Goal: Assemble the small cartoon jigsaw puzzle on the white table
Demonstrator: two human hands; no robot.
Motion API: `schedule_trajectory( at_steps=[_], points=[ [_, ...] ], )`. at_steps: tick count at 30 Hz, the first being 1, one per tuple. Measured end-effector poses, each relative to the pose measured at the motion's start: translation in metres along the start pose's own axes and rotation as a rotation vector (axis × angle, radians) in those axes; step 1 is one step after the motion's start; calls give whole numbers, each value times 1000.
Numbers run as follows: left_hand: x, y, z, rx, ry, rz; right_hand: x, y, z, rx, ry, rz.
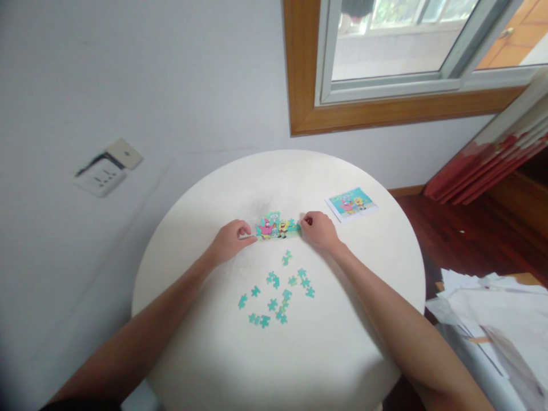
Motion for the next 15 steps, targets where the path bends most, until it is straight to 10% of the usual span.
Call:
schedule_trajectory(
  at_steps=[15],
  points=[
    [2, -2, 2, -19, -14, -31, -2, -2, -1, -3, 14, 7]
  ],
)
Point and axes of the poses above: each hand's wrist, its own x-axis towards the middle knuckle, its own z-axis out of the palm, y = z × x, the point moved 8 cm from there along x, towards the middle knuckle, and after that the axes turned 13 degrees about -y, right-handed, at the moved point
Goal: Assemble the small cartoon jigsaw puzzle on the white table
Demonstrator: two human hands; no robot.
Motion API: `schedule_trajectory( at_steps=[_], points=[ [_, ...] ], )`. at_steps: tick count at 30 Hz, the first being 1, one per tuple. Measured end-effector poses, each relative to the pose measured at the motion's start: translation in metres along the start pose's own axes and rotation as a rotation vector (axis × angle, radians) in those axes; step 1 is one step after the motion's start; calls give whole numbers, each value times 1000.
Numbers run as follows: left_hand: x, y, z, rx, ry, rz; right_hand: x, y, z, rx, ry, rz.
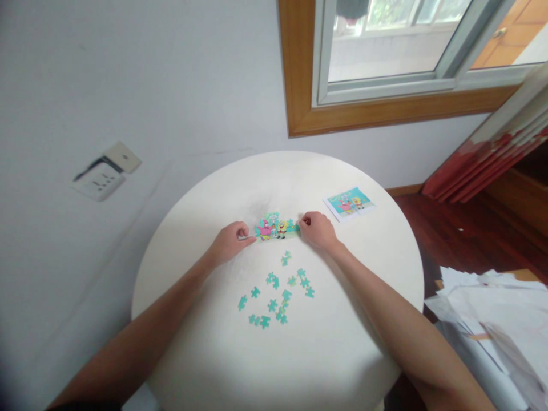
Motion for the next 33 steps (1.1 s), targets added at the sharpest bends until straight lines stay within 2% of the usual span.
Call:
schedule_trajectory(
  at_steps=[6, 10, 14, 17, 33],
  points=[
    [-1, 2, -5, -25, 53, 6, 0, 0, 0, 5, -9, 2],
    [-5, 21, -10, -52, 89, 108, 0, 0, 0, 9, -9, 0],
    [-10, 46, -5, -83, 22, 258, 0, 0, -1, 16, -3, -6],
    [-13, 54, -2, -104, -30, 315, 0, 0, 0, 18, -12, -5],
    [-13, 51, -3, -32, -9, 312, 0, -1, -1, 32, -21, -2]
  ],
)
Point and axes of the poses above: each hand's wrist, its own x-axis towards the middle knuckle, its own z-axis out of the palm, y = z × x, the point moved 8 cm from there along x, towards the middle knuckle, and after that the axes turned 13 degrees about -y, right-handed, at the moved point
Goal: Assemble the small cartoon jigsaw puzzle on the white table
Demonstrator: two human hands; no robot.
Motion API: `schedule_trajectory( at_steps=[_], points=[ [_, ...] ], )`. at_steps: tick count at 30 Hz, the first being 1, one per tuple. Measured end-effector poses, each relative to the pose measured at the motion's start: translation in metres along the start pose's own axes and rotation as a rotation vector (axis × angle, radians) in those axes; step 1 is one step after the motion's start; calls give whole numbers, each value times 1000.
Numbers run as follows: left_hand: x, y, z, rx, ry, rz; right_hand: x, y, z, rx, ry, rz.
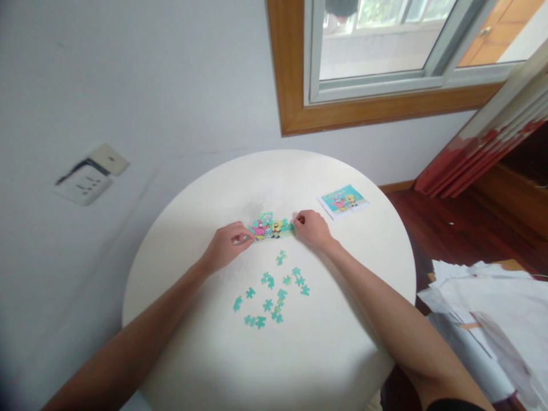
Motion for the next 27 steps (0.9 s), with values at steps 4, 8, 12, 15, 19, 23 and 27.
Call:
schedule_trajectory(
  at_steps=[4, 8, 12, 15, 19, 23, 27],
  points=[
    [1, 0, 0, -4, -1, -7, 0, 0, 0, 0, 2, -2],
    [1, -1, 0, -7, 5, -18, 0, -1, -1, -9, 10, -9],
    [1, 0, 0, -16, 19, -28, 0, -1, -1, -16, 7, -10],
    [0, 1, 0, -43, 22, -41, 0, -1, 0, -12, 2, -8],
    [-1, 3, 3, -64, 2, -36, 1, 1, 1, -6, 1, -6],
    [-1, 4, 6, -78, -7, -19, 1, 1, 1, 0, 4, -21],
    [0, 5, 7, -86, -11, 5, 1, 0, 0, -3, 7, -22]
  ],
)
Point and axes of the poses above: each hand's wrist, its own x-axis towards the middle knuckle, its own z-axis out of the palm, y = z × x, the point moved 8 cm from there along x, towards the middle knuckle, and after that the axes turned 13 degrees about -y, right-handed, at the moved point
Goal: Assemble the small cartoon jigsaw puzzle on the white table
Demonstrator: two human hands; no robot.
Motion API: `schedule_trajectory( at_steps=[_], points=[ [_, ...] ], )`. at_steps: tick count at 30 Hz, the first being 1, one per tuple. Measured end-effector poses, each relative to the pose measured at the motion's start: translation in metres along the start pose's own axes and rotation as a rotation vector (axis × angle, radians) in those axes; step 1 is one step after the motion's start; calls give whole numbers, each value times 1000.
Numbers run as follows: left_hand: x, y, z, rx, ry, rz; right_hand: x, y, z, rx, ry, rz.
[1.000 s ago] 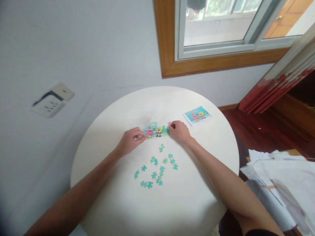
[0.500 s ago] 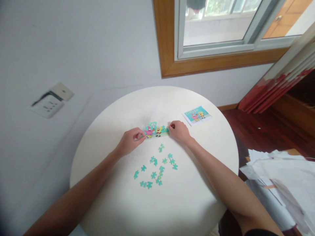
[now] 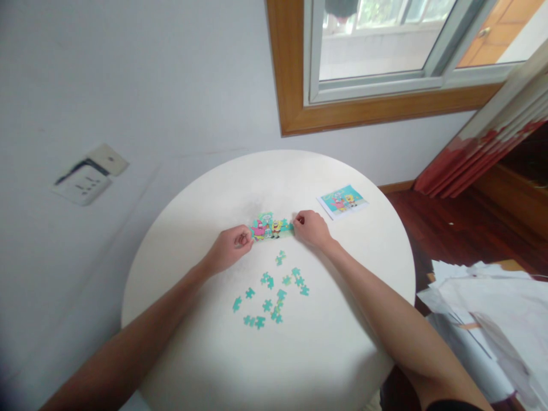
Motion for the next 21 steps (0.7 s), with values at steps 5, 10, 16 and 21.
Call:
schedule_trajectory(
  at_steps=[5, 10, 16, 21],
  points=[
    [0, 4, 5, -16, -62, 58, -1, -1, -1, 10, -3, 2],
    [-1, 13, 17, 19, -207, 158, -1, -1, -1, 2, -1, 8],
    [-2, 15, 20, 29, -243, 168, 1, 0, 0, 5, 4, -2],
    [-1, 11, 15, 62, -188, 141, 1, 0, 1, 12, 3, -11]
  ],
)
Point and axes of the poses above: each hand's wrist, its own x-axis towards the middle knuckle, its own z-axis out of the palm, y = z × x, the point moved 8 cm from there along x, towards the middle knuckle, and after that the axes turned 13 degrees about -y, right-handed, at the moved point
